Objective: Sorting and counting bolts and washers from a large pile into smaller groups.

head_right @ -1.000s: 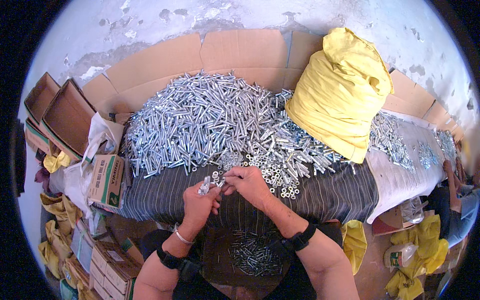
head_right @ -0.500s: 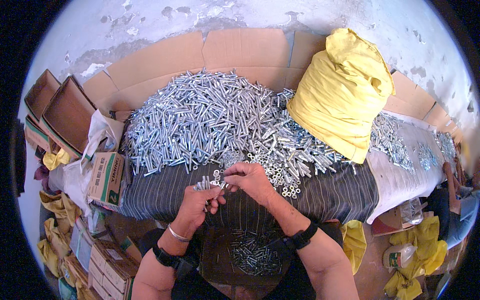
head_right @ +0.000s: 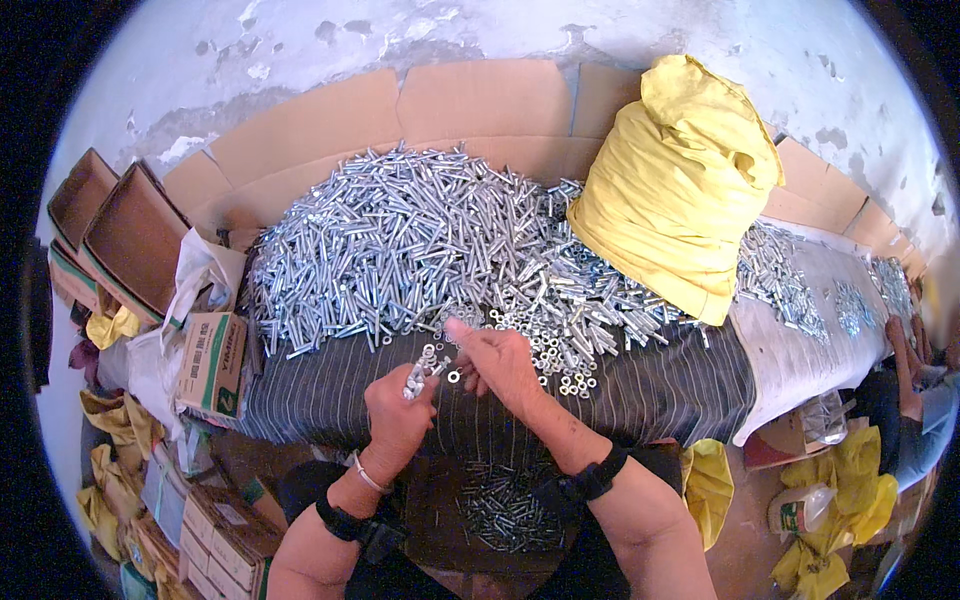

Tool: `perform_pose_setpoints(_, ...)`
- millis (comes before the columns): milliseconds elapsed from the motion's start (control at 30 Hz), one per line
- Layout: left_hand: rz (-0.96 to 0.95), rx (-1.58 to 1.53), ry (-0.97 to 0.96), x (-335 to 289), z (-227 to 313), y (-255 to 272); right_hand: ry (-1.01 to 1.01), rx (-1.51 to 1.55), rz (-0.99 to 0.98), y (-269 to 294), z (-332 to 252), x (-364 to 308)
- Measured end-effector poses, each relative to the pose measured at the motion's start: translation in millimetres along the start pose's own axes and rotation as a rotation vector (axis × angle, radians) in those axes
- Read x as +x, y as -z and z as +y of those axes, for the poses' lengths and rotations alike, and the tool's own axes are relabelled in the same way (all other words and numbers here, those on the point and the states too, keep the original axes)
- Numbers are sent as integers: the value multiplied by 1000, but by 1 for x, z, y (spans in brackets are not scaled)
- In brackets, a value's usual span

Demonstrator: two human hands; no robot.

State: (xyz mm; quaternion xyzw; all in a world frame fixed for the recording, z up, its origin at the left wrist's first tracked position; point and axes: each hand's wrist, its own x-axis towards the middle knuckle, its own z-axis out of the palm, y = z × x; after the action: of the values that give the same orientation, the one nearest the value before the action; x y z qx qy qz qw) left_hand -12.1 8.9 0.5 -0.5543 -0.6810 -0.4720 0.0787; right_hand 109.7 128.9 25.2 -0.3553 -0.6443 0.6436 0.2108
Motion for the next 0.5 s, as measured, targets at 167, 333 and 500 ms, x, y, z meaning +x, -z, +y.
perform_pose_setpoints(167, -242, -840, 924, -1, 5, 1, 80, 488, -34, -1, 24, 15)
perform_pose_setpoints(333, -278, -768, 891, -3, 20, 7, 17, 715, -328, -32, 24, 0)
perform_pose_setpoints(500, -53, -793, 912, 11, -11, 13, 287, 310, -152, -32, 23, -19)
